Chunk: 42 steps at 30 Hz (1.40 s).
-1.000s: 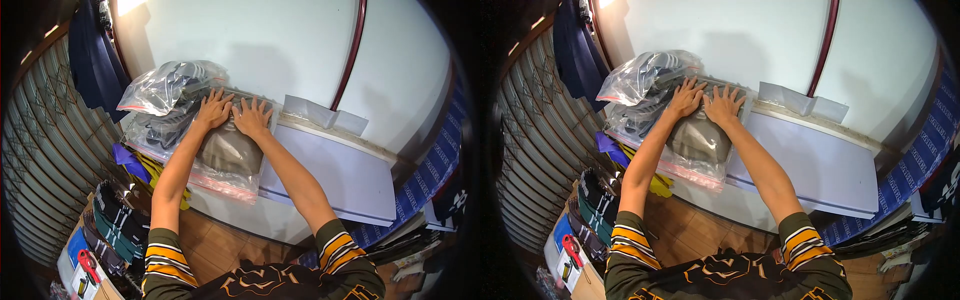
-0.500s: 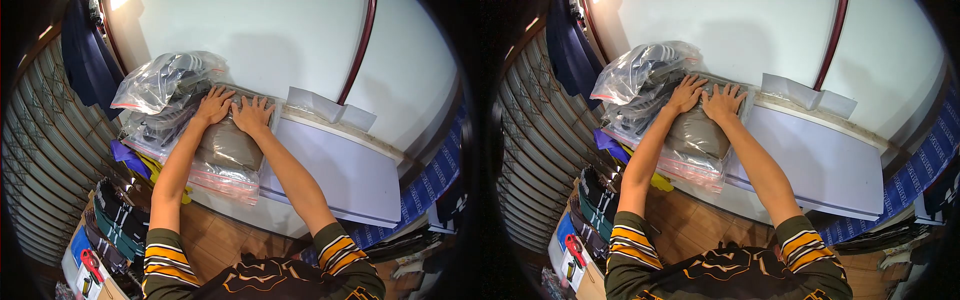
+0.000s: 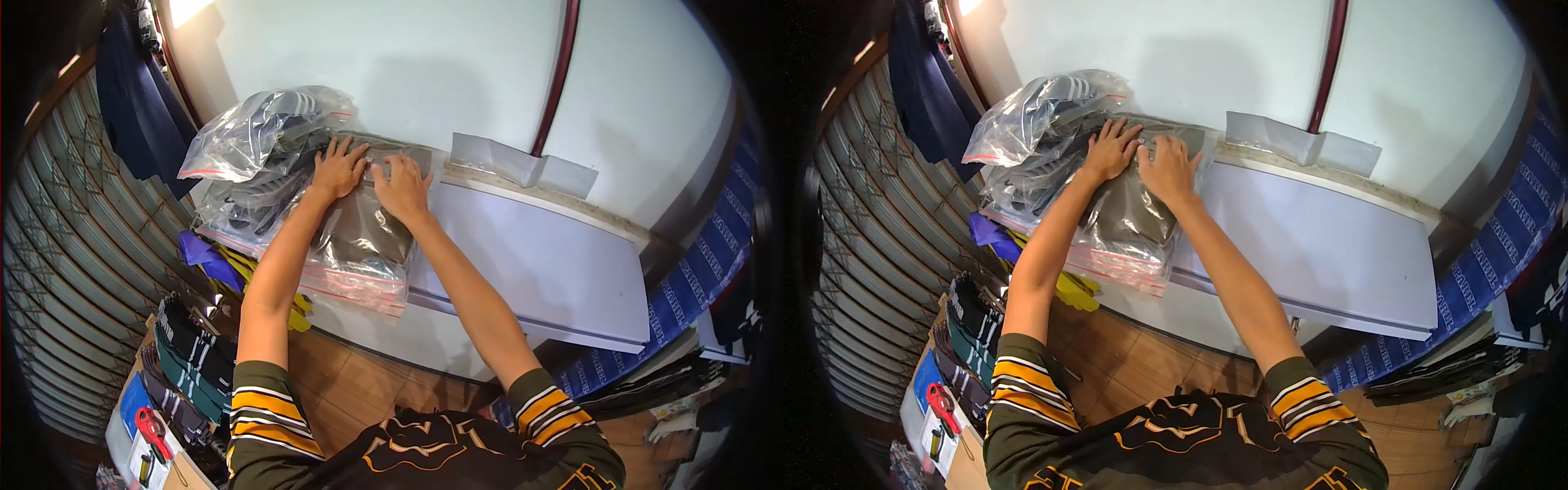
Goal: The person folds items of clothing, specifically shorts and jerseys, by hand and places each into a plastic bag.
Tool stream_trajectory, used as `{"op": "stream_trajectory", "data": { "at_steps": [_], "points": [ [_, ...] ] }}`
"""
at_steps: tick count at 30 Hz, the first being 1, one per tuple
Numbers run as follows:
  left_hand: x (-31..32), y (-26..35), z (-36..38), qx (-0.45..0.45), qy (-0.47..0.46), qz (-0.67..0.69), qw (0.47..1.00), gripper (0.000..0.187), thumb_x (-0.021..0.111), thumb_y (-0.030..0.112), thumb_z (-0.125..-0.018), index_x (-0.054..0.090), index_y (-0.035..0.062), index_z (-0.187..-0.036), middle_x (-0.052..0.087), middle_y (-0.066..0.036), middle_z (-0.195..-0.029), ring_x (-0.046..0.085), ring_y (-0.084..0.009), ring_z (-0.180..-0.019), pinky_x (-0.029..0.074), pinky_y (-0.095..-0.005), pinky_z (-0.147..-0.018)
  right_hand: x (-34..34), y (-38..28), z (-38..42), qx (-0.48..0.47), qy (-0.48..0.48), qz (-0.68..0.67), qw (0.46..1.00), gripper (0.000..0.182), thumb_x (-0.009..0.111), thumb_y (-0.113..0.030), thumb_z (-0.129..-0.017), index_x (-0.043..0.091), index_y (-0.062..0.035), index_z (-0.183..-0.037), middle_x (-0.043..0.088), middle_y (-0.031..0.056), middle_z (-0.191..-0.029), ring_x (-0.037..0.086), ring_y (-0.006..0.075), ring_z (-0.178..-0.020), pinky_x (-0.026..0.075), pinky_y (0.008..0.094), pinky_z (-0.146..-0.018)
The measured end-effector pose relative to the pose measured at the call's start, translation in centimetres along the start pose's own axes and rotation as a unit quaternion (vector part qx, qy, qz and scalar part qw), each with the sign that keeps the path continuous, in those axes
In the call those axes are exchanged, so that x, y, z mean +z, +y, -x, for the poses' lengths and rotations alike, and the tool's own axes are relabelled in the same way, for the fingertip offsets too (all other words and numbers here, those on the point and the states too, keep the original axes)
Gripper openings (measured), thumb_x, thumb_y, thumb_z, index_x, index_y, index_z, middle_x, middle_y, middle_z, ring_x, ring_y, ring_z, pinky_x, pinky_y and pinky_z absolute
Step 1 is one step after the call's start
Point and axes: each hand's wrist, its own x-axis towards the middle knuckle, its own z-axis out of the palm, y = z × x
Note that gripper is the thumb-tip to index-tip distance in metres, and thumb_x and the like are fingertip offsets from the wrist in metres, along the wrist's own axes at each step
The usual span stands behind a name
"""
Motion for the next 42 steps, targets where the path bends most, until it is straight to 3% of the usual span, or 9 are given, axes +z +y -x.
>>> {"op": "stream_trajectory", "data": {
  "at_steps": [5,9,15,22,25,32,36,38,42],
  "points": [
    [-0.9,1.7,0.9,-0.030,0.072,0.020,0.997,0.045,0.066,0.033,-0.093,0.059,0.0101,-0.131,0.059,-0.019,-0.127,0.054,-0.0384,-0.121,0.045,-0.0525,-0.097,-5.1,-1.3,7.5,-0.023,0.029,-0.076,0.996,0.043,0.059,-0.037,-0.097,0.063,-0.0029,-0.123,0.057,0.0232,-0.137,0.048,0.0386,-0.134,0.028,0.0663,-0.112],
    [-0.4,0.3,2.8,-0.012,0.105,0.121,0.987,0.049,0.071,0.035,-0.089,0.062,0.0068,-0.128,0.066,-0.019,-0.106,0.063,-0.0380,-0.100,0.050,-0.0471,-0.087,-9.9,-1.4,15.1,-0.110,0.090,-0.191,0.971,0.030,0.064,-0.019,-0.096,0.064,0.0005,-0.118,0.063,0.0235,-0.126,0.059,0.0412,-0.119,0.047,0.0418,-0.102],
    [-7.9,5.4,12.2,0.032,0.094,0.217,0.971,0.064,0.078,0.042,-0.084,0.059,0.0078,-0.134,0.064,-0.021,-0.118,0.061,-0.0390,-0.111,0.049,-0.0460,-0.096,-14.3,2.3,27.2,0.011,-0.142,-0.288,0.947,0.024,0.061,-0.018,-0.099,0.066,0.0026,-0.112,0.072,0.0172,-0.104,0.072,0.0263,-0.091,0.057,0.0340,-0.077],
    [-11.5,14.7,23.0,0.092,0.021,0.099,0.991,0.057,0.085,0.035,-0.077,0.064,0.0104,-0.125,0.061,-0.017,-0.127,0.056,-0.0355,-0.124,0.041,-0.0444,-0.107,-13.1,12.0,39.0,0.181,-0.227,-0.326,0.900,0.023,0.058,-0.017,-0.102,0.066,0.0044,-0.108,0.074,0.0126,-0.093,0.072,0.0187,-0.089,0.057,0.0328,-0.077],
    [-10.9,14.8,22.8,0.040,0.072,0.176,0.981,0.020,0.076,0.019,-0.086,0.074,0.0074,-0.102,0.066,-0.016,-0.117,0.061,-0.0347,-0.115,0.047,-0.0432,-0.098,-15.6,13.2,41.6,0.195,-0.236,-0.341,0.889,0.024,0.058,-0.018,-0.103,0.066,0.0043,-0.108,0.074,0.0118,-0.093,0.070,0.0158,-0.084,0.056,0.0300,-0.075],
    [-9.9,15.8,24.1,-0.041,0.187,0.142,0.971,0.017,0.076,0.016,-0.084,0.077,0.0079,-0.099,0.068,-0.018,-0.105,0.065,-0.0344,-0.101,0.052,-0.0402,-0.084,-21.2,17.5,47.4,0.197,-0.240,-0.306,0.900,0.025,0.059,-0.018,-0.102,0.067,0.0045,-0.108,0.074,0.0119,-0.092,0.069,0.0150,-0.081,0.055,0.0288,-0.071],
    [-9.6,17.9,26.4,-0.217,0.209,0.186,0.935,0.021,0.075,0.017,-0.086,0.076,0.0081,-0.105,0.069,-0.018,-0.097,0.067,-0.0295,-0.084,0.053,-0.0380,-0.078,-24.8,20.8,52.5,0.216,-0.222,-0.298,0.903,0.025,0.060,-0.019,-0.101,0.068,0.0048,-0.106,0.074,0.0108,-0.090,0.070,0.0152,-0.080,0.054,0.0293,-0.070],
    [-8.3,19.5,28.9,-0.214,0.289,0.212,0.909,0.027,0.073,0.018,-0.090,0.072,0.0031,-0.113,0.058,-0.004,-0.074,0.054,-0.0137,-0.066,0.047,-0.0292,-0.063,-27.3,22.0,54.9,0.258,-0.232,-0.250,0.904,0.025,0.061,-0.019,-0.100,0.068,0.0048,-0.104,0.074,0.0095,-0.087,0.069,0.0147,-0.077,0.054,0.0294,-0.071],
    [-1.3,24.8,38.8,-0.296,0.233,0.307,0.874,0.026,0.074,0.013,-0.089,0.068,0.0013,-0.111,0.063,-0.006,-0.081,0.058,-0.0137,-0.073,0.049,-0.0289,-0.068,-28.9,29.5,63.1,0.261,-0.249,-0.200,0.911,0.025,0.061,-0.019,-0.100,0.068,0.0050,-0.102,0.073,0.0083,-0.084,0.069,0.0140,-0.076,0.053,0.0290,-0.071]
  ]
}}
